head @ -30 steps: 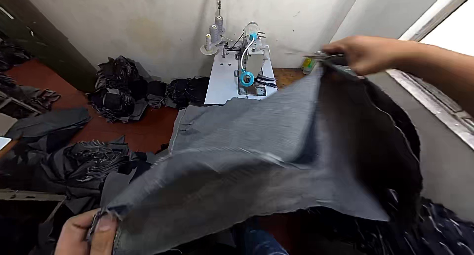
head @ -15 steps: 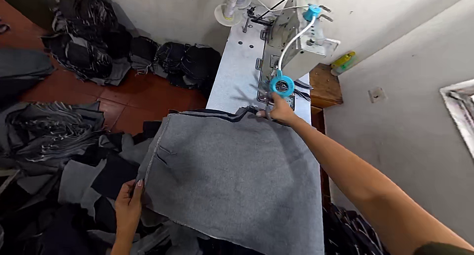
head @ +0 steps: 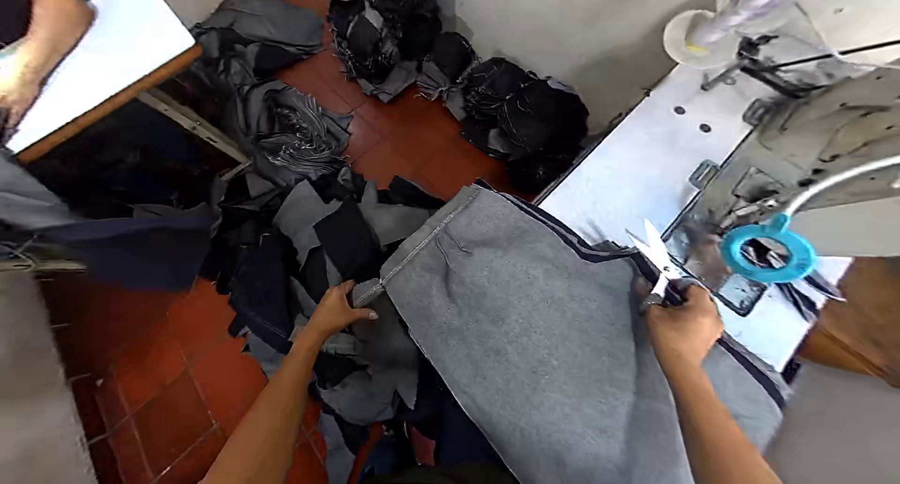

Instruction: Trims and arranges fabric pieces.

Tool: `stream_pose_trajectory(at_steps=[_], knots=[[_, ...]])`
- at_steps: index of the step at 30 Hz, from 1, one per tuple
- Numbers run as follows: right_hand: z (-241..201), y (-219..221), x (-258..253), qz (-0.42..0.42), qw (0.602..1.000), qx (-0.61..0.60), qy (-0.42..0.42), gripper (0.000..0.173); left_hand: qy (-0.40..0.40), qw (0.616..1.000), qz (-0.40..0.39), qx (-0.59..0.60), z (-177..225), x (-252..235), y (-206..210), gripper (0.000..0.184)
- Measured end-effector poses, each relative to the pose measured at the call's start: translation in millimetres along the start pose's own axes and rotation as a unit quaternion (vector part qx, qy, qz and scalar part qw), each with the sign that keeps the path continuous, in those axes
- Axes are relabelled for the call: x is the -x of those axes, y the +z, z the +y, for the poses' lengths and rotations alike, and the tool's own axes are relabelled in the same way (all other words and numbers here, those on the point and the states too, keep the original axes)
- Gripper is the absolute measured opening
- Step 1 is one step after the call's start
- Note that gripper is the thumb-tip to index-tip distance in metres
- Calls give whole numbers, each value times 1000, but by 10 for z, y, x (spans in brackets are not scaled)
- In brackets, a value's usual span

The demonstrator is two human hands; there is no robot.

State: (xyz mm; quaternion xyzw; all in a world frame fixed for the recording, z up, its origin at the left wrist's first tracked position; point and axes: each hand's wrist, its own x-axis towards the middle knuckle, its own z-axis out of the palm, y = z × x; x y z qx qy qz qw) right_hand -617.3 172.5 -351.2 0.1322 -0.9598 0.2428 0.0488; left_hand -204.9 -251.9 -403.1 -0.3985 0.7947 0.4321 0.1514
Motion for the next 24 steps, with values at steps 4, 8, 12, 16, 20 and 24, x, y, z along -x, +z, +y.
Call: stream_pose_trajectory(at_steps=[4, 8, 12, 16, 20, 24], knots=[[-1288, -324, 664, -331, 918, -210, -67, 38, -56, 994, 76, -47, 259, 478, -5, 84], [-2156, -12, 1348, -805, 587, -60, -69, 61, -58, 991, 51, -109, 472, 665, -94, 82], [-2715, 451, 1597, -755, 653, 16, -51, 74, -33, 985, 23, -170, 605, 750, -288, 75], [-2849, 599, 1652, -708, 703, -40, -51, 60, -15, 979, 29, -200, 594, 781, -244, 72], [-2773, 356, 1808, -592, 790, -113, -112, 46, 17, 974, 51, -218, 532, 947, -179, 65], [-2738, -29, 2136, -463, 836, -209, -210, 67, 114, 970, 74, -203, 533, 1421, -93, 62]])
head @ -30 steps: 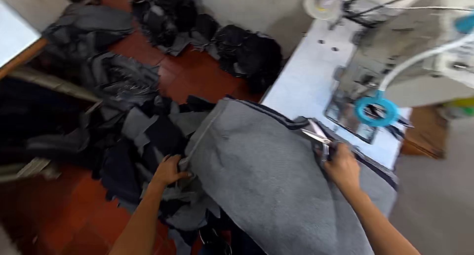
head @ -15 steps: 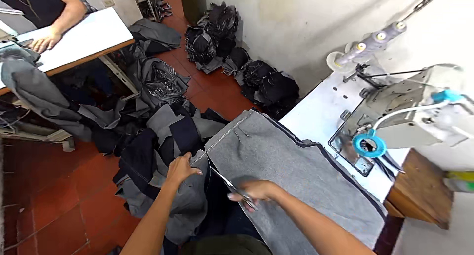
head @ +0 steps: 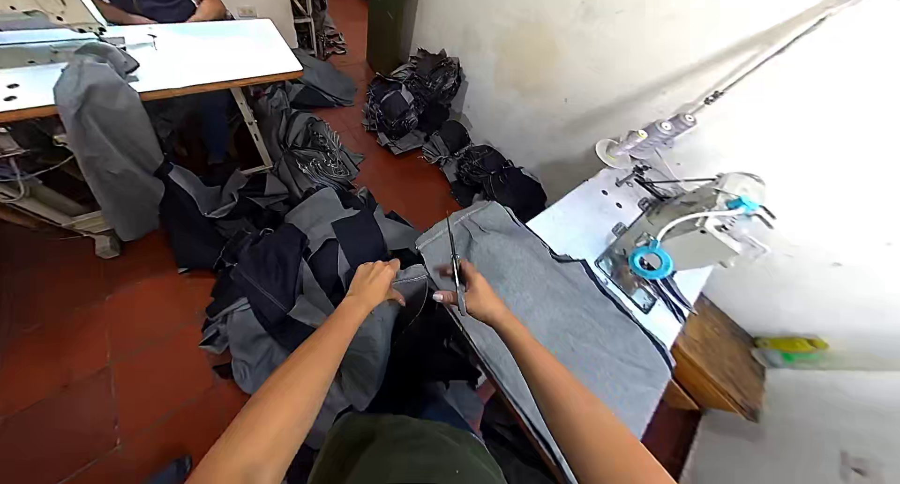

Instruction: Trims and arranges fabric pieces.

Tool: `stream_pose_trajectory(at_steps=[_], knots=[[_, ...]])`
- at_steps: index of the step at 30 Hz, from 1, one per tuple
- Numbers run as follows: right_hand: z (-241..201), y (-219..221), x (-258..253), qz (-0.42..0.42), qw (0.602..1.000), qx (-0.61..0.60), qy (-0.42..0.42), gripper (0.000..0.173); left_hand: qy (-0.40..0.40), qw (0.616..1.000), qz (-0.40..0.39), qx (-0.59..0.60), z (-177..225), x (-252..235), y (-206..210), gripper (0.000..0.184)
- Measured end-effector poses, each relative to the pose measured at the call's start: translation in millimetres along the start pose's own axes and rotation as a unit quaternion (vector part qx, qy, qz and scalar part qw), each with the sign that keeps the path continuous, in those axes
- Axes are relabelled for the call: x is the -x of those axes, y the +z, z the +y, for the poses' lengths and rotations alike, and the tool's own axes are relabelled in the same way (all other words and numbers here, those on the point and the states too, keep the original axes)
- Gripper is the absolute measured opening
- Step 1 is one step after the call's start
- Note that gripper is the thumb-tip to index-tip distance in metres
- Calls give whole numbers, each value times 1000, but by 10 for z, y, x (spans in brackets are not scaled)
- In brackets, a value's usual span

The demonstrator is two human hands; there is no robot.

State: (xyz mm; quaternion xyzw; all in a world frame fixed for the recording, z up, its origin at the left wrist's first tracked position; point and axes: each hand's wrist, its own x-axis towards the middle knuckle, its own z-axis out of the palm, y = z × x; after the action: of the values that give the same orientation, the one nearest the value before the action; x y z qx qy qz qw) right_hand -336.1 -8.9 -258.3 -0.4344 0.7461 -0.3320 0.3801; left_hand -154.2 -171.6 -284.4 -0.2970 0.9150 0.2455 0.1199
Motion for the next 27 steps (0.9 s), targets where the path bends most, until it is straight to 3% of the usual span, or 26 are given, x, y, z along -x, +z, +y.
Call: stream_pose_trajectory(at_steps=[1, 2, 4, 7, 8, 10, 13, 15, 18, 22, 23, 25, 27], knots=[[-43, 109, 103, 4, 1000, 8, 5, 80, 28, 999, 11, 15, 71, 164, -3, 62], [-81, 268, 212, 21, 1000, 9, 20, 79, 59, 997, 21, 44, 129, 333, -16, 61], [-187, 661, 502, 94, 992, -46, 71, 51, 126, 977, 38, 171, 117, 629, 22, 59], [-636, 871, 1138, 113, 978, -150, 87, 25, 221, 855, -1, 469, -254, 778, 394, 46], [-808, 796, 1391, 88, 982, -154, 62, 24, 228, 834, -25, 502, -389, 759, 569, 60], [-1082, 555, 1940, 72, 987, -146, 8, 25, 181, 858, -83, 473, -621, 815, 978, 79], [-1498, 2, 2686, 204, 969, -118, -68, 35, 67, 894, -161, 413, -752, 1035, 1484, 71], [-1651, -328, 3075, 277, 950, -77, -120, 37, 51, 901, -160, 401, -660, 1212, 1565, 67], [-1706, -573, 3589, 365, 915, 50, -163, 30, 117, 947, -23, 298, -568, 1462, 1387, 54], [-1414, -641, 4199, 427, 877, 110, -194, 31, 106, 989, 23, 103, -617, 1781, 1040, 49], [-1296, -602, 4332, 444, 865, 117, -199, 30, 96, 991, 65, 72, -597, 1901, 901, 50], [-1021, -487, 4624, 508, 826, 118, -213, 30, 132, 959, 243, 61, -587, 2188, 512, 53], [-733, -434, 4979, 599, 759, 102, -234, 30, 228, 884, 396, 101, -432, 2663, -7, 48]])
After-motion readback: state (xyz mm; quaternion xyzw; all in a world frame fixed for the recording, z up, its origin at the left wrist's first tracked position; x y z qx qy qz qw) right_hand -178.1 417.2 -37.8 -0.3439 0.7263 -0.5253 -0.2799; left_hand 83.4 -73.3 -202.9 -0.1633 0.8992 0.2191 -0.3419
